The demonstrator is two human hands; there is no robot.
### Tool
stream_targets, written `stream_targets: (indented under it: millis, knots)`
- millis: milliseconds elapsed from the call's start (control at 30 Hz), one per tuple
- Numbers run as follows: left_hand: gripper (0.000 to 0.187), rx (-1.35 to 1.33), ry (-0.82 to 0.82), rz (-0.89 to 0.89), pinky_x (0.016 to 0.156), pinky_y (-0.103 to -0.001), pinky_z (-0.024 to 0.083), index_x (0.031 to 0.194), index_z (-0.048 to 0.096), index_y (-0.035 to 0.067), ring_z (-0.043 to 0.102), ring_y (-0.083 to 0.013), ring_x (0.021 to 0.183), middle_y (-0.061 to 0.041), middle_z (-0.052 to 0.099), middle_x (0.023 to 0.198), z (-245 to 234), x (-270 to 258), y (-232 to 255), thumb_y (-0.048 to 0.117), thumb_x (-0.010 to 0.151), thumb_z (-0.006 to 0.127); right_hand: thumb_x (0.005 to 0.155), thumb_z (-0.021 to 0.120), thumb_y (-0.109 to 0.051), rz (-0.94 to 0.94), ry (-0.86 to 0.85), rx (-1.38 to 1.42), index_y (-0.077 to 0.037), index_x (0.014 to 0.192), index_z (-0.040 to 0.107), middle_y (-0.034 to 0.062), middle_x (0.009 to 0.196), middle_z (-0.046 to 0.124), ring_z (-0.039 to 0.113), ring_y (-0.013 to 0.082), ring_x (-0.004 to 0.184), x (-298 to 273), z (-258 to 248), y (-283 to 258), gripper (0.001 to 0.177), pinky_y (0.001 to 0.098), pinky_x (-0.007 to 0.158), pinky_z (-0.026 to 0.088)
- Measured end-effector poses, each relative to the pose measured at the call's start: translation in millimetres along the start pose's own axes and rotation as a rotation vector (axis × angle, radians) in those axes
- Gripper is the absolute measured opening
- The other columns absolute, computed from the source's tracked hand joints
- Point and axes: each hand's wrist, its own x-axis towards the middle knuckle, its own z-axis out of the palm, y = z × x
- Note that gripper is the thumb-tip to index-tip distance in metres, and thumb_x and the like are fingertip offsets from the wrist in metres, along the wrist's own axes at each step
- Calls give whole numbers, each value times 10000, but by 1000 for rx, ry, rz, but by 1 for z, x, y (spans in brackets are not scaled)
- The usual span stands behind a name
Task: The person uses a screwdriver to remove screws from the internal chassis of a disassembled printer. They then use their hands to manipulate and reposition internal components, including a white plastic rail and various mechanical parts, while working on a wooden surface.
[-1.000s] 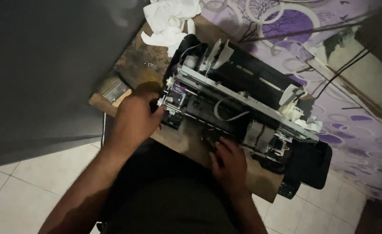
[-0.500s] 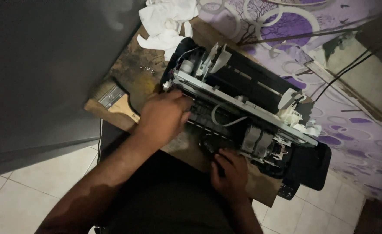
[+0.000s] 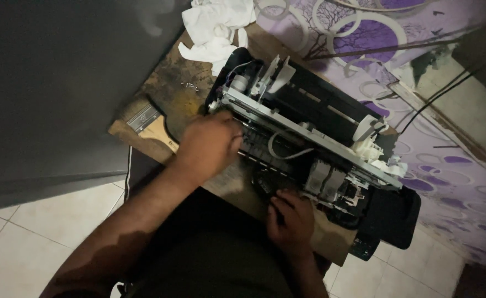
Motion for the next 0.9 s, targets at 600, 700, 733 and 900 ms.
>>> stream_targets:
  millis: [600, 700, 733, 900]
  knots:
    - [99, 152, 124, 82, 730, -467, 504, 799, 769, 180, 674, -265, 738, -2, 647, 844, 20, -2, -4, 260, 776, 824, 895, 739, -79, -8, 24, 76, -54, 1103, 720, 144, 1149, 699, 691, 284, 1070, 14, -12, -11, 210, 396, 932, 551]
    - [91, 161, 124, 93, 742, -462, 507, 753, 744, 180, 663, -228, 687, 22, 639, 790, 17, -4, 0, 229, 822, 781, 880, 749, -55, -51, 40, 84, -49, 1126, 708, 152, 1164, 695, 684, 272, 1059, 12, -12, -7, 250, 389, 915, 565]
    - [91, 163, 123, 96, 742, -462, 507, 753, 744, 180, 663, -228, 687, 22, 639, 790, 20, -4, -1, 229, 822, 781, 880, 749, -55, -49, 43, 84, -49, 1126, 708, 152, 1164, 695, 684, 272, 1059, 9, -11, -5, 250, 389, 915, 565]
    - [40, -14, 70, 28, 816, -496, 445, 790, 724, 173, 636, -250, 745, 17, 607, 824, 10, -3, 1, 155, 817, 747, 893, 741, -122, -20, -10, 81, -74, 1144, 714, 137, 1176, 704, 678, 264, 1088, 4, -9, 1, 257, 398, 950, 539]
